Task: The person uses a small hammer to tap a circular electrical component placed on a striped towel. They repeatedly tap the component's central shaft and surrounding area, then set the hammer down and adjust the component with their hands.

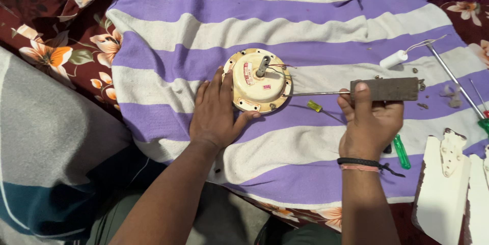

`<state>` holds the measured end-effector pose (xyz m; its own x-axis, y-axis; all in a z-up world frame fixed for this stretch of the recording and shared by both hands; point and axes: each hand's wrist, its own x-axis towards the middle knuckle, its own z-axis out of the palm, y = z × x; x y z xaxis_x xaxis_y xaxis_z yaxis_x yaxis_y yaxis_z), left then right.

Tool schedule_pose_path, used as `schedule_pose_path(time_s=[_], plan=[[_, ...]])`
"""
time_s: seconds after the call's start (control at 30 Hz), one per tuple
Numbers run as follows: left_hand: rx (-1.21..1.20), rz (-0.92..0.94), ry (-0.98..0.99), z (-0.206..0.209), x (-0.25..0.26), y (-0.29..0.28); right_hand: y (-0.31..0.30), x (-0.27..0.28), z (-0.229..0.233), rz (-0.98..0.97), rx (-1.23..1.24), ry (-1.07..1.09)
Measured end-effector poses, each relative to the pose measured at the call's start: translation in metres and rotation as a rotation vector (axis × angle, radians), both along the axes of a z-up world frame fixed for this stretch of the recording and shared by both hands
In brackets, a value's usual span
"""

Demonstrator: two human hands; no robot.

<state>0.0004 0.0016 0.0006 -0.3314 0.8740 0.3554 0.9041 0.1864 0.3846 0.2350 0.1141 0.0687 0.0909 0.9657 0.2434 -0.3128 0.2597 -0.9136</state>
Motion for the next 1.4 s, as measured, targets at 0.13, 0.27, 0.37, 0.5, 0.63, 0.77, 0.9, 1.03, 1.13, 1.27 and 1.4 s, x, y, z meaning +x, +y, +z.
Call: schedule_pose_path(time_s=[0.13,0.27,0.37,0.5,0.63,0.77,0.9,1.03,1.13,1.27,1.4], plan=[[0.054,-0.012,0.017,-0.003,0.002,-0.002,-0.001,0.000,0.000,0.107,-0.004,-0.104],[0.027,-0.004,0.020,0.000,0.000,-0.001,-0.001,-0.004,0.003,0.088,0.037,-0.126],[0.035,-0.009,0.014,0.000,0.001,-0.002,0.000,0.000,0.004,0.064,0.042,-0.118],[0.042,-0.018,0.013,0.000,0.001,-0.002,0.002,-0.003,0.002,0.103,0.072,-0.188],[0.048,-0.018,-0.006,0.000,0.001,-0.001,0.005,0.001,0.004,0.061,0.024,-0.176],[0.062,-0.018,0.015,-0.001,-0.001,-0.003,0.003,-0.006,0.002,0.103,0.011,-0.188],[0.056,-0.009,0.016,-0.002,-0.001,-0.001,0.000,-0.010,0.002,0.033,0.127,-0.168],[0.047,-0.012,-0.004,0.000,0.001,0.000,0.000,-0.016,0.007,0.085,0.100,-0.226],[0.031,-0.002,-0.001,0.002,0.000,0.000,0.001,-0.020,0.011,0.090,0.097,-0.186],[0.037,-0.005,0.013,0.001,0.001,0.001,-0.001,-0.020,0.013,0.069,0.023,-0.233],[0.052,-0.014,0.016,-0.002,0.000,-0.001,-0.001,-0.018,0.015,0.082,-0.009,-0.235]])
